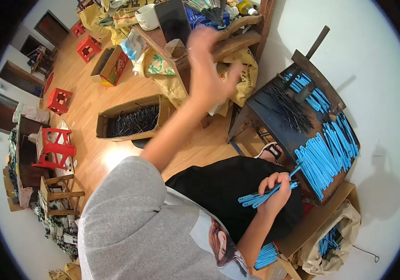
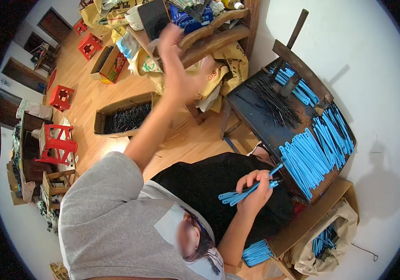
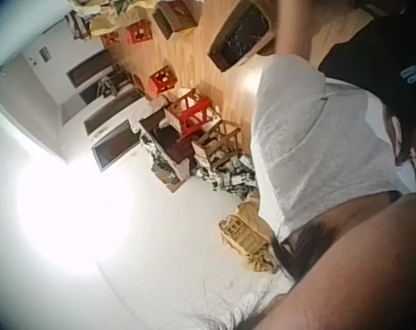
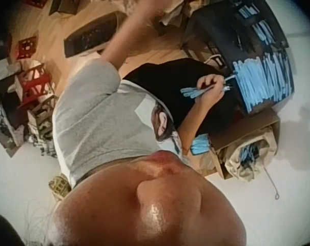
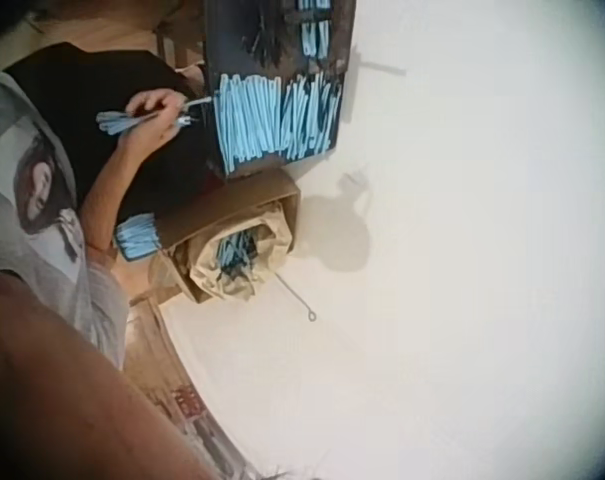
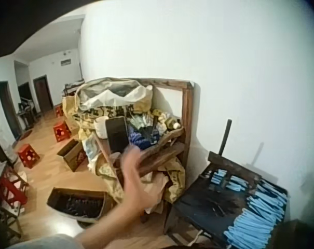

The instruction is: Assembling and inspecting blue plastic butterfly knife trainers at a workbench.

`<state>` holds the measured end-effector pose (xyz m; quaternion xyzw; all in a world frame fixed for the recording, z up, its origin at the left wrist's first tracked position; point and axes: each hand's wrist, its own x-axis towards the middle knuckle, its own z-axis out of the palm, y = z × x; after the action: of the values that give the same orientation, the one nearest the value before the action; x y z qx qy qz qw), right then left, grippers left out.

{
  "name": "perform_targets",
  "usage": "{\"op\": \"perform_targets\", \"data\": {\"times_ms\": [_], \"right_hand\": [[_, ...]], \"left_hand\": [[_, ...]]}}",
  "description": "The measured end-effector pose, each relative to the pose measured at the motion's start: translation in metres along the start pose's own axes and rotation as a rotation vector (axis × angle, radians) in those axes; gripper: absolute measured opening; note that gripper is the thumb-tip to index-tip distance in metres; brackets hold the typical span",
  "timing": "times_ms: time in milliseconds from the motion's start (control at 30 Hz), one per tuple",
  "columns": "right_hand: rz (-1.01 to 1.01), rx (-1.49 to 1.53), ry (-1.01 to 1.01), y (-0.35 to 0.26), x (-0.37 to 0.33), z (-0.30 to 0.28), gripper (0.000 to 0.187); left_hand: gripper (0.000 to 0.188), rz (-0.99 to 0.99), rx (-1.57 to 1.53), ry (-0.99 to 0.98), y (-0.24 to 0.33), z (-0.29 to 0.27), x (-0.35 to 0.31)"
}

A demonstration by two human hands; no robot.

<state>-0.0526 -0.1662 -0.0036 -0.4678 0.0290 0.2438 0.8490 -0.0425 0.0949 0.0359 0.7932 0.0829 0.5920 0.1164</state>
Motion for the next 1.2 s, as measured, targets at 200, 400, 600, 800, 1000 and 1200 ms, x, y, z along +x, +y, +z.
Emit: {"op": "perform_targets", "data": {"times_ms": [200, 400, 600, 800, 1000, 1200], "right_hand": [[-0.026, 0.063, 0.040, -0.010, -0.005, -0.010, 0.024], [-0.443, 0.126, -0.008, -0.038, -0.011, -0.026, 0.031], [-0.673, -0.014, -0.020, -0.055, -0.016, -0.032, 0.033], [-0.664, -0.361, -0.036, -0.030, -0.021, -0.023, 0.031], [-0.698, -0.492, 0.038, -0.015, -0.023, -0.019, 0.028], [-0.700, -0.348, 0.005, -0.024, -0.025, -0.019, 0.027]], "left_hand": [[0.039, -0.237, -0.566, -0.270, 0.087, 0.012, -0.043], [0.023, -0.172, -0.724, -0.247, 0.096, 0.036, -0.055], [0.020, -0.185, -0.748, -0.240, 0.098, 0.038, -0.066], [0.017, -0.294, -0.750, -0.338, 0.097, 0.024, -0.082], [0.015, -0.332, -0.811, -0.427, 0.103, 0.026, -0.095], [0.013, -0.311, -0.661, -0.435, 0.085, 0.022, -0.076]]}}
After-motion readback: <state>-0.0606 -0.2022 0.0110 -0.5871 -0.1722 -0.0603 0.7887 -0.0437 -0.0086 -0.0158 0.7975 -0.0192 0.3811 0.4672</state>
